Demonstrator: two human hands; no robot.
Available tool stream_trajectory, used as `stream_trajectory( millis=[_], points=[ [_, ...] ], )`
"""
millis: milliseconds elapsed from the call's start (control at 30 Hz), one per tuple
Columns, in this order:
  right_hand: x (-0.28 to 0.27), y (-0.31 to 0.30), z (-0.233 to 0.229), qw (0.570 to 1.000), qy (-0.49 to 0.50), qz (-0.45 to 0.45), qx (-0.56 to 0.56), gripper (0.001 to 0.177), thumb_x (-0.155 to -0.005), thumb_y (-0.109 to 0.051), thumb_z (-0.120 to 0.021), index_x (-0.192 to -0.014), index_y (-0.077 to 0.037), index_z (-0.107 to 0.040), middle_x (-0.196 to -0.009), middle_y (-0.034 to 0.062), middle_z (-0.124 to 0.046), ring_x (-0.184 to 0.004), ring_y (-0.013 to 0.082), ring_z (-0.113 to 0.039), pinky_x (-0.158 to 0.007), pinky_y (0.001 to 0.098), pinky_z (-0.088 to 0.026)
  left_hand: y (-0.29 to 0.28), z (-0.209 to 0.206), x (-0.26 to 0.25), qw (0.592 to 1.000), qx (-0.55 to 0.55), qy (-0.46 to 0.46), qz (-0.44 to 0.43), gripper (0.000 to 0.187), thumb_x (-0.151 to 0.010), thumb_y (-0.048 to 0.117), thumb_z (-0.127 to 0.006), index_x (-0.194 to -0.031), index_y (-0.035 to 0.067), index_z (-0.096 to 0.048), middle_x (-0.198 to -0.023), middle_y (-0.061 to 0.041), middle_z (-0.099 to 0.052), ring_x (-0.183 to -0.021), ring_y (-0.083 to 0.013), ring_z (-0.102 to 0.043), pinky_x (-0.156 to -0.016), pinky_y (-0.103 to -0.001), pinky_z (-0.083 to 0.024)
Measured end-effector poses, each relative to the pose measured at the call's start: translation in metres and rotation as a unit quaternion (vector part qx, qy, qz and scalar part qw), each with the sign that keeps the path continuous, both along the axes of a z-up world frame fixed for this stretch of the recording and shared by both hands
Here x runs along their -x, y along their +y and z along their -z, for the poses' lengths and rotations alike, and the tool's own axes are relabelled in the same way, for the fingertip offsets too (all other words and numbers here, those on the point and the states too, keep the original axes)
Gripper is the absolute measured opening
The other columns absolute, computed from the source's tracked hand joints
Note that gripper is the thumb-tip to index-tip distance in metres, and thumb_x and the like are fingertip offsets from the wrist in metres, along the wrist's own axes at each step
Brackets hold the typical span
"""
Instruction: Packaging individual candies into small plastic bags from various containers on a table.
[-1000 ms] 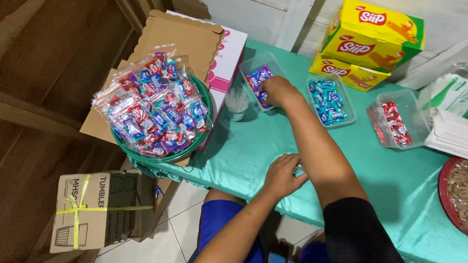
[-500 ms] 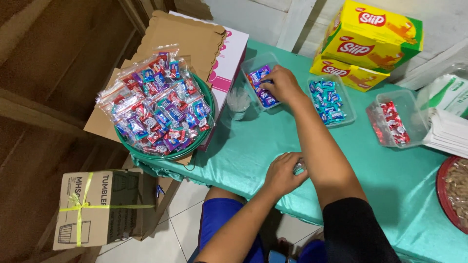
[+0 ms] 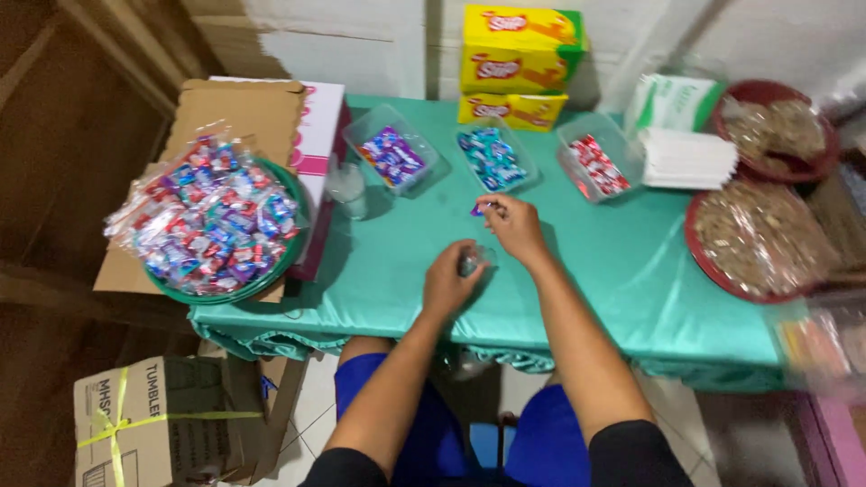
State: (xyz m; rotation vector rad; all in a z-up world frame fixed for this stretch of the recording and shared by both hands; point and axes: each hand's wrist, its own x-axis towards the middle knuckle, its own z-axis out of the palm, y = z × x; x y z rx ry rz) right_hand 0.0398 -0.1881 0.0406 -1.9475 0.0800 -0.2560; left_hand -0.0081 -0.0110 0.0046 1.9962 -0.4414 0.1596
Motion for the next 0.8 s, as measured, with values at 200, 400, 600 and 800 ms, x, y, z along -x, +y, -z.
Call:
stream_trajectory(
  millis=[200,400,600,800],
  points=[
    [0.068,-0.004,0.070,0.965,-0.043,0.112,-0.234,0.040,-0.096,-0.007,-0.073,-0.130,-0.004,-0.051,-0.089,0.0146,-0.071,-0.068,0.0142,-0.071,-0.061,0.0212,-0.060,-0.008,0.025,-0.003,0.998,-0.034,-0.051,-0.011,0.055,-0.076,0.033,-0.090,-0.125,0.019,-0.067,-0.103,-0.005,-0.074,-0.103,-0.0273,-0.072,-0.092,-0.041,-0.058],
    [0.079,-0.003,0.089,0.956,-0.074,0.157,-0.238,0.016,-0.094,-0.014,-0.079,-0.101,-0.003,-0.072,-0.083,0.0111,-0.075,-0.068,0.0115,-0.069,-0.063,0.0208,-0.057,-0.009,0.017,0.002,0.992,-0.052,-0.115,0.016,0.058,-0.073,0.032,-0.092,-0.125,0.020,-0.068,-0.103,-0.004,-0.074,-0.102,-0.0253,-0.072,-0.092,-0.038,-0.057],
    [0.094,0.009,0.051,0.970,-0.075,0.145,-0.182,0.013,-0.089,-0.011,-0.083,-0.099,-0.005,-0.079,-0.077,0.0040,-0.073,-0.066,0.0049,-0.065,-0.063,0.0199,-0.057,-0.005,0.006,0.007,0.990,-0.058,-0.125,0.041,0.057,-0.074,0.029,-0.091,-0.126,0.019,-0.067,-0.103,-0.004,-0.074,-0.098,-0.0254,-0.071,-0.090,-0.038,-0.056],
    [0.092,0.016,0.055,0.982,-0.061,0.119,-0.134,0.012,-0.084,-0.005,-0.080,-0.096,-0.007,-0.079,-0.072,0.0054,-0.075,-0.056,0.0072,-0.064,-0.059,0.0231,-0.056,-0.004,0.009,0.004,0.993,-0.065,-0.084,0.051,0.059,-0.076,0.022,-0.091,-0.128,0.015,-0.066,-0.106,-0.009,-0.075,-0.100,-0.0294,-0.072,-0.091,-0.042,-0.055]
  ],
)
